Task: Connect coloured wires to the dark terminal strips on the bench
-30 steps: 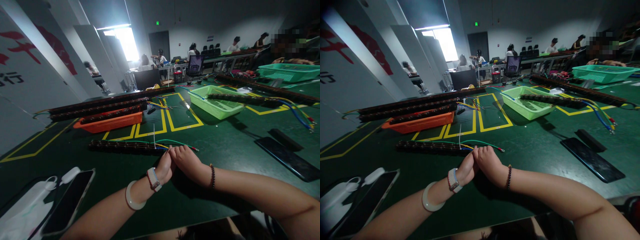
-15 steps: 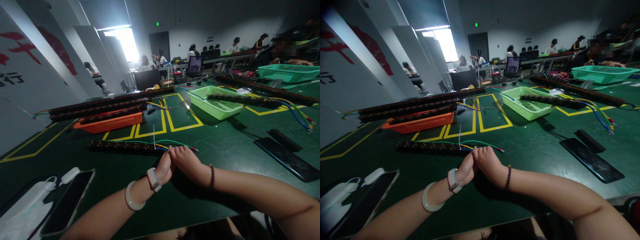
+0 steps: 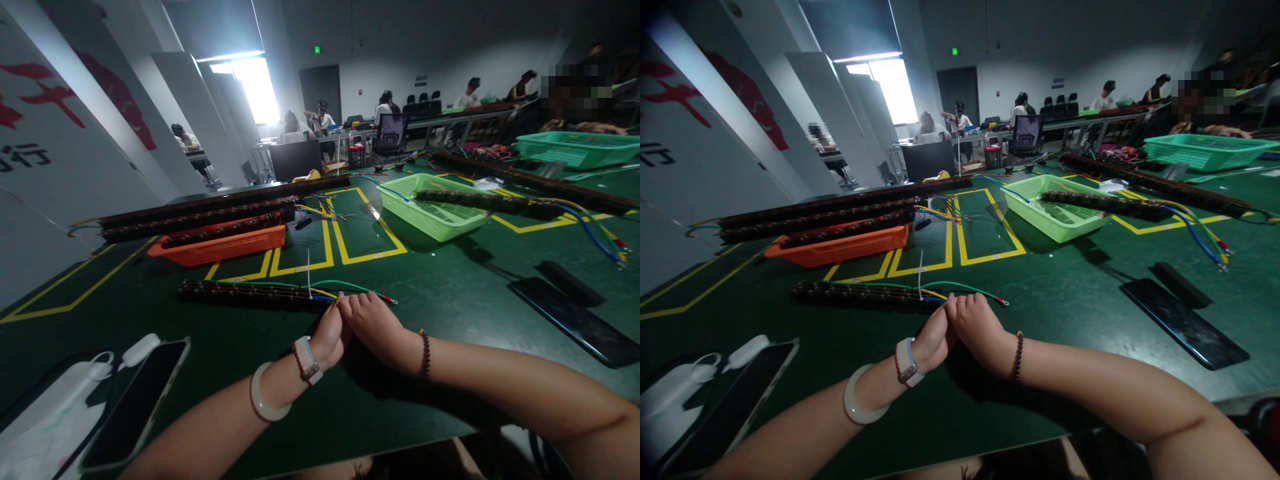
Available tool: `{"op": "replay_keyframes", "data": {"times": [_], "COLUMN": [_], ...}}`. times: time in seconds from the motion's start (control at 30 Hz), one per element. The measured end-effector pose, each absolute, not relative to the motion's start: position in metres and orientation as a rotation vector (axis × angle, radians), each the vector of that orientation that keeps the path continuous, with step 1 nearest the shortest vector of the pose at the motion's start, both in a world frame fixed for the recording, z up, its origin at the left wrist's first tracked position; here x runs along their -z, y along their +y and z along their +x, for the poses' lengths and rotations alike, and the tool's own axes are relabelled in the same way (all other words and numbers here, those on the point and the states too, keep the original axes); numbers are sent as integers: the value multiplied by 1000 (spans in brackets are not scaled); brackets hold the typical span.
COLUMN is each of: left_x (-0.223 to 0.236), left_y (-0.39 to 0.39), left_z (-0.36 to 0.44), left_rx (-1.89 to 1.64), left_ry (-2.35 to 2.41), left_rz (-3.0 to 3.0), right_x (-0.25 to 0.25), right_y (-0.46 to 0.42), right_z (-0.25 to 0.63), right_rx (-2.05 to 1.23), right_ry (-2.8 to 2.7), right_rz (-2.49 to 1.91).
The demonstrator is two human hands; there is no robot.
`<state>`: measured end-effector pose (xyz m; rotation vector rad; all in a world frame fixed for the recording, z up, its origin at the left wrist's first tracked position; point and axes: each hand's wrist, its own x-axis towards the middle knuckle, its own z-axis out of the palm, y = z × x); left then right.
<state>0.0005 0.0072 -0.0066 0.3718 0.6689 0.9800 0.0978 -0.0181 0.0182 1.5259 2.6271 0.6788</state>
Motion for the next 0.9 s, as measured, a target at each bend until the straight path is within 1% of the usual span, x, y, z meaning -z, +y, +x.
{"op": "replay_keyframes", "data": {"times": [0.37, 0.63, 0.9], "left_x": [13, 8, 3], "left_y": [10, 8, 7], "left_z": [2, 2, 3], "left_rx": [-983, -974, -960], "left_ry": [628, 654, 659], "left_rz": [355, 348, 361], "right_x": [-14, -15, -20], "right_y": [-17, -17, -20], "right_z": [99, 99, 98], "right_rx": [-700, -718, -666], "right_ry": [2639, 2643, 2621], "right_rz": [1524, 1515, 1561]}}
